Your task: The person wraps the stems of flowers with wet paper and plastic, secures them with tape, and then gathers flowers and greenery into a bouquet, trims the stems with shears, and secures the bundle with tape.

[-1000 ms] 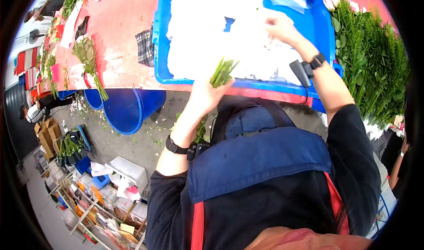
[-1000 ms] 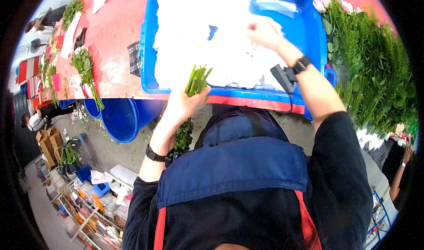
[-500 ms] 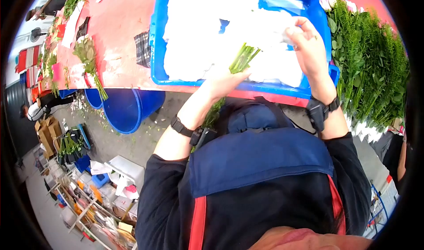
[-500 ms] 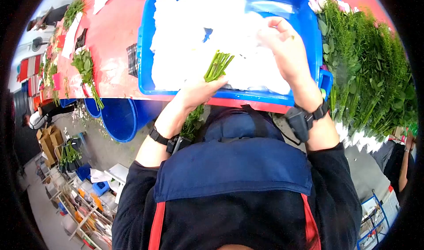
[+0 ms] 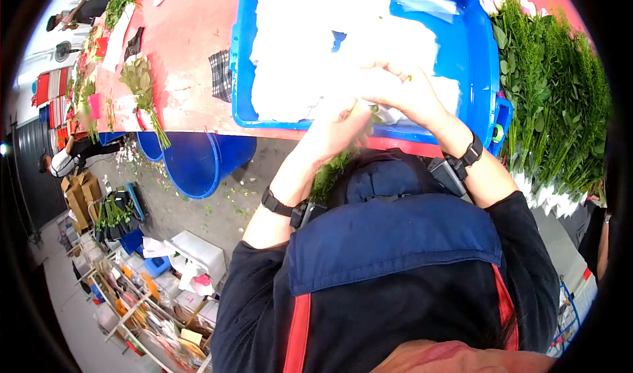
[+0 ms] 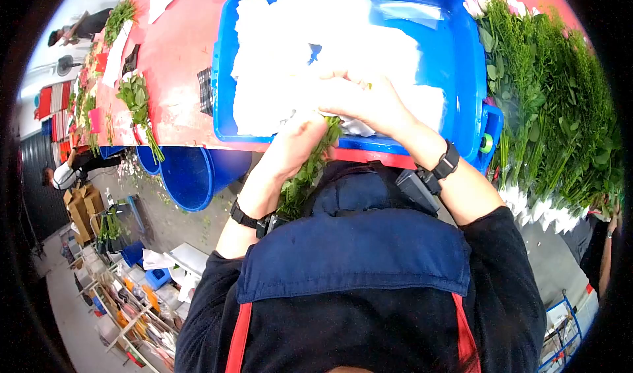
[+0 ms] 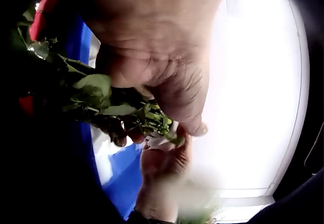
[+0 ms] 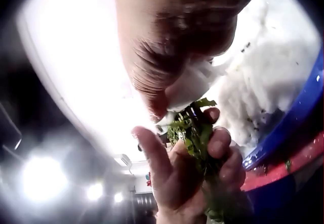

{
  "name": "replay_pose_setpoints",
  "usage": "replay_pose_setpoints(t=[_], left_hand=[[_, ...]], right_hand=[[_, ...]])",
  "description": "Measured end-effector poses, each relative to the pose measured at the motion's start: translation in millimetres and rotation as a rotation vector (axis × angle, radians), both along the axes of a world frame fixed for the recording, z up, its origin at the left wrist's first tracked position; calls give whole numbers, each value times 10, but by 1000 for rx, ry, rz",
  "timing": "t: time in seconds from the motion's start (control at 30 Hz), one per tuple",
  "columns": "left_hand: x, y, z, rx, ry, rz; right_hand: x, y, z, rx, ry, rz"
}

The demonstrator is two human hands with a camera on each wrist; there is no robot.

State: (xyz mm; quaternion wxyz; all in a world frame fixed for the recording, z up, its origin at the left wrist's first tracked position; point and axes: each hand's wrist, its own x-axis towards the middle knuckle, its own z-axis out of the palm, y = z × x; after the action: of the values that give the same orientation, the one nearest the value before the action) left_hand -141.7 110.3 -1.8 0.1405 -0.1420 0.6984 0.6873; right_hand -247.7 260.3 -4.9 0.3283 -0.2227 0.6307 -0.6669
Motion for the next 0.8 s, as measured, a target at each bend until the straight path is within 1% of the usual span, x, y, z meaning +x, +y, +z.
replay_pose_setpoints(t=[0.07,0.17,0.27,0.37,0.4,0.47,0.5,0.53,0.57,0.63,0.67,0.77,0.8], left_hand=[[40,27,-6,153,-4,199],[23,41,94,37,-224,264],[117,-45,-47,241,-210,270],[206,-2,-38,235,-56,250],[205,-43,-55,180,-43,169],[224,-72,-44,169,-65,239],[223,-92,1,161,-75,280],[208,-136,90,199,-119,305],[227,-228,77,277,-166,332],[278,-390,15,398,-117,256],[300,-408,33,430,-111,259],[312,-415,106,515,-86,241],[308,-415,111,536,-73,227]], right_hand=[[20,-20,59,-73,-230,1],[155,-187,-107,-335,-521,-6],[229,-241,-181,-372,-583,9],[206,-230,-119,-238,-523,30],[183,-195,-96,-178,-378,64],[114,-133,-93,-53,-100,140],[92,-95,-166,-33,48,81],[60,-32,-265,-14,197,27],[23,27,-350,2,348,-24],[-76,183,-481,178,313,35],[-92,209,-529,266,296,65],[-17,184,-492,213,458,-12],[23,135,-447,137,541,-50]])
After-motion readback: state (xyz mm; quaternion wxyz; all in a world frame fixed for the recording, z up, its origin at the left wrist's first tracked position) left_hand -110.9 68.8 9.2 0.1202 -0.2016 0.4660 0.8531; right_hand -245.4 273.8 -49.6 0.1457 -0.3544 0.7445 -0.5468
